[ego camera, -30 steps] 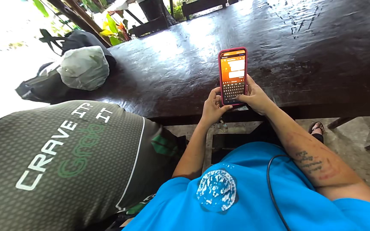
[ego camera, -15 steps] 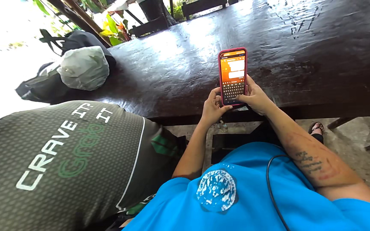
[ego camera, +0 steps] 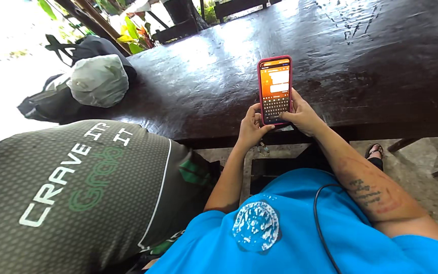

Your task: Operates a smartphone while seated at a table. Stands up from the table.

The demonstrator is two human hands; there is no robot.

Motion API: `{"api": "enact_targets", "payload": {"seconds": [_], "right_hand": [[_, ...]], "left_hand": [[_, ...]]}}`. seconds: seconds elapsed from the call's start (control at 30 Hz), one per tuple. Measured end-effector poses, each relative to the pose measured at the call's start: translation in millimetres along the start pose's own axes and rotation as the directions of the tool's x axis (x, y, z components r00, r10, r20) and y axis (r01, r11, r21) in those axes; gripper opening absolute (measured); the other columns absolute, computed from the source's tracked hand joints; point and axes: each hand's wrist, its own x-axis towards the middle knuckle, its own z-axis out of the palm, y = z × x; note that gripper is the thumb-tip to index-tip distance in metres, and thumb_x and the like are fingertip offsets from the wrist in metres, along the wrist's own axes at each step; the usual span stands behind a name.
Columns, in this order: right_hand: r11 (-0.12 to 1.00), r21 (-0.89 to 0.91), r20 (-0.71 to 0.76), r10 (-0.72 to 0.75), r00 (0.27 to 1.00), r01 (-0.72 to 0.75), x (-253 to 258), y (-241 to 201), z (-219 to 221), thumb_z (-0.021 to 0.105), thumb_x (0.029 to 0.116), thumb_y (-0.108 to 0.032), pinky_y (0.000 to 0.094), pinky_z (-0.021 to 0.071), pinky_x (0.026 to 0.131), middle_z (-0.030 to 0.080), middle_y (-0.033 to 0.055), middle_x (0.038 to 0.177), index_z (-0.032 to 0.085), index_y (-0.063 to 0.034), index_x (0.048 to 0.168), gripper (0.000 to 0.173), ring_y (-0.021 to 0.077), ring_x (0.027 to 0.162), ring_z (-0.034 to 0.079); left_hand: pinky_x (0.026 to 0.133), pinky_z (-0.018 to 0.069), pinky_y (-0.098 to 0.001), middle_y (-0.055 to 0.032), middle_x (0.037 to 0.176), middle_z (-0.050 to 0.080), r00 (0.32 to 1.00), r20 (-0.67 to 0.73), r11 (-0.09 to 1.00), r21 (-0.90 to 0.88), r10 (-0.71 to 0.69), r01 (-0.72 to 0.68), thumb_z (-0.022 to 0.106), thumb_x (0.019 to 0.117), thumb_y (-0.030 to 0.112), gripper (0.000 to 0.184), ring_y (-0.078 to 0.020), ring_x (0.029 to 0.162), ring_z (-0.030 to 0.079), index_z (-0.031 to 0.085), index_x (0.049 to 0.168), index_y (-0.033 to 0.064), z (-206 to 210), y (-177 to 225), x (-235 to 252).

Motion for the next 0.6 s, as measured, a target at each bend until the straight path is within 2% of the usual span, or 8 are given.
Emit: {"api": "enact_targets", "payload": {"seconds": [0.2, 0.6], "right_hand": [[1.0, -0.025, -0.012, 0.002, 1.0, -0.002, 0.9, 0.9, -0.3, 0.058, 0.0865, 0.014, 0.033, 0.0573, 0.098, 0.057, 0.0151, 0.141, 0.014, -0.0061, 0.161, 0.089, 0.0179, 0.116, 0.067], [1.0, -0.023, -0.015, 0.003, 1.0, -0.003, 0.4, 0.1, -0.1, 0.057, 0.087, 0.015, 0.0311, 0.0571, 0.098, 0.058, 0.0143, 0.139, 0.014, -0.0065, 0.161, 0.089, 0.0163, 0.115, 0.067]], "left_hand": [[0.085, 0.0602, -0.0301, -0.0108, 0.104, 0.072, 1.0, 0.001, 1.0, 0.017, -0.004, 0.004, 0.081, 0.0768, -0.01, 0.076, -0.0129, 0.092, 0.072, 0.041, 0.141, -0.0019, -0.6, -1.1, 0.4], [0.083, 0.0601, -0.0293, -0.0105, 0.104, 0.073, 1.0, 0.007, 1.0, -0.001, -0.01, 0.01, 0.08, 0.077, -0.012, 0.075, -0.0129, 0.092, 0.072, 0.041, 0.141, -0.0011, -0.8, -1.5, 0.6]]}}
